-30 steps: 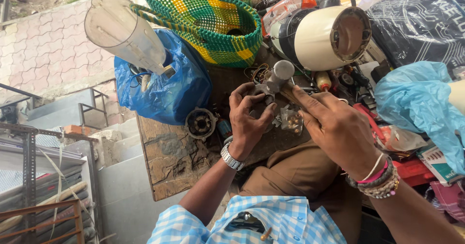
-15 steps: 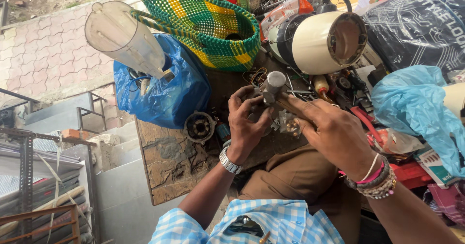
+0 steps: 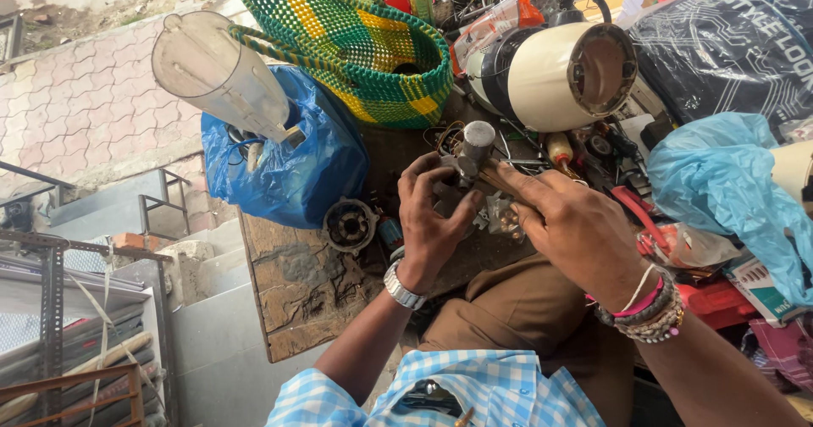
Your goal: The person sits on the floor in a cluttered workshop and uses a hammer to tap a small metal component held in their left hand. They then reach into a white container to retrieve small parts and continue manipulating the mechanical assembly on their lap.
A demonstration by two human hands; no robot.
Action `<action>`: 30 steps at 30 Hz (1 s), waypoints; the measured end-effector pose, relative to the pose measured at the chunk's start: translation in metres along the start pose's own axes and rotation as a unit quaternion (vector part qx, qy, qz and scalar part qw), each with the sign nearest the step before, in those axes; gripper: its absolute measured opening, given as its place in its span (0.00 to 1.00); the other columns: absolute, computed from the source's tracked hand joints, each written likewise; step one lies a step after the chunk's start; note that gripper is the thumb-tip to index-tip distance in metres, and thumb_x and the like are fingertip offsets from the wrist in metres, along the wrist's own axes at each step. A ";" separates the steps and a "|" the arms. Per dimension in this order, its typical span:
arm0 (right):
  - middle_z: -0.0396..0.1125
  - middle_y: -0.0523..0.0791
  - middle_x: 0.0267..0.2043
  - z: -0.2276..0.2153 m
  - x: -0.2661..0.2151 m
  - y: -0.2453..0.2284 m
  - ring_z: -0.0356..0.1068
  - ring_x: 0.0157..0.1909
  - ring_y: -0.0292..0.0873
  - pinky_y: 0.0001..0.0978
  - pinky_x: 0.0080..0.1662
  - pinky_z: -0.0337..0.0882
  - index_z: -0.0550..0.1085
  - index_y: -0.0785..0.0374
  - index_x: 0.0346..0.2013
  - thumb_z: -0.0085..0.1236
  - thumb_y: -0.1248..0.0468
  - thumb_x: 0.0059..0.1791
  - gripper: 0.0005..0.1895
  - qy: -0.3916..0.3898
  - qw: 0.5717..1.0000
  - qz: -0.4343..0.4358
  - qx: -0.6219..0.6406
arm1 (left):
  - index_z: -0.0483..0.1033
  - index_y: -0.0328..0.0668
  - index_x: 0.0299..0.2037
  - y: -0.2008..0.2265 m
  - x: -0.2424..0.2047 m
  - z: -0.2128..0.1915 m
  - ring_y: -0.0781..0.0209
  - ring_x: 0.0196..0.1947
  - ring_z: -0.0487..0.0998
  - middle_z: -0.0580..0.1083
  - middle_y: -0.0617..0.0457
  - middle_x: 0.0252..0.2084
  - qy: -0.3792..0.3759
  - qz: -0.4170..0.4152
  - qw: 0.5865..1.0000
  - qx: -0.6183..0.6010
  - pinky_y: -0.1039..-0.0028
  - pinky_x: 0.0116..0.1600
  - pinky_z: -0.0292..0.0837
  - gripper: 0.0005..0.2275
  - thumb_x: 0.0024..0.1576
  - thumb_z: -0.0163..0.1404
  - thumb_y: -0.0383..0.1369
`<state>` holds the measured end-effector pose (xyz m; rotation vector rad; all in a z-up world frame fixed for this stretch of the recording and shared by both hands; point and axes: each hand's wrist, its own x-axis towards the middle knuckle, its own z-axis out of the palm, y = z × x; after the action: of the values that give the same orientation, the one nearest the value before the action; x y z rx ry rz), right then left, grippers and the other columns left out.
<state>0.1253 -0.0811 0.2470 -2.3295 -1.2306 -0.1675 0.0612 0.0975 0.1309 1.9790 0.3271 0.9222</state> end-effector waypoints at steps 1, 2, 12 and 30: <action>0.71 0.48 0.39 -0.001 0.000 0.000 0.73 0.35 0.53 0.44 0.38 0.73 0.72 0.51 0.63 0.61 0.64 0.46 0.29 -0.003 1.000 0.003 0.000 | 0.75 0.34 0.48 0.001 -0.001 0.003 0.47 0.61 0.72 0.65 0.40 0.63 0.005 -0.014 1.000 -0.014 0.65 0.59 0.77 0.19 0.51 0.64 0.35; 0.71 0.48 0.38 -0.001 0.000 0.000 0.73 0.35 0.53 0.44 0.38 0.73 0.72 0.51 0.63 0.62 0.64 0.46 0.29 -0.006 1.000 0.006 0.001 | 0.76 0.34 0.47 0.002 -0.002 0.006 0.48 0.61 0.73 0.64 0.40 0.64 0.010 -0.028 0.999 -0.027 0.66 0.58 0.78 0.17 0.51 0.63 0.35; 0.70 0.47 0.36 0.005 0.005 -0.001 0.73 0.32 0.50 0.41 0.36 0.74 0.73 0.53 0.61 0.62 0.62 0.47 0.26 0.003 0.999 -0.010 -0.045 | 0.80 0.33 0.42 -0.003 0.003 0.005 0.48 0.63 0.71 0.66 0.41 0.64 -0.001 -0.037 0.999 -0.026 0.63 0.63 0.73 0.14 0.50 0.65 0.32; 0.74 0.48 0.41 -0.003 0.008 -0.004 0.75 0.36 0.50 0.41 0.38 0.75 0.74 0.52 0.60 0.64 0.62 0.46 0.27 0.007 0.998 -0.014 -0.052 | 0.80 0.34 0.41 -0.001 0.002 0.002 0.48 0.63 0.68 0.70 0.43 0.61 0.006 0.000 1.000 -0.012 0.61 0.65 0.68 0.13 0.49 0.65 0.32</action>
<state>0.1271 -0.0752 0.2539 -2.3961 -1.2772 -0.2635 0.0645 0.0979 0.1301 1.9528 0.3227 0.9341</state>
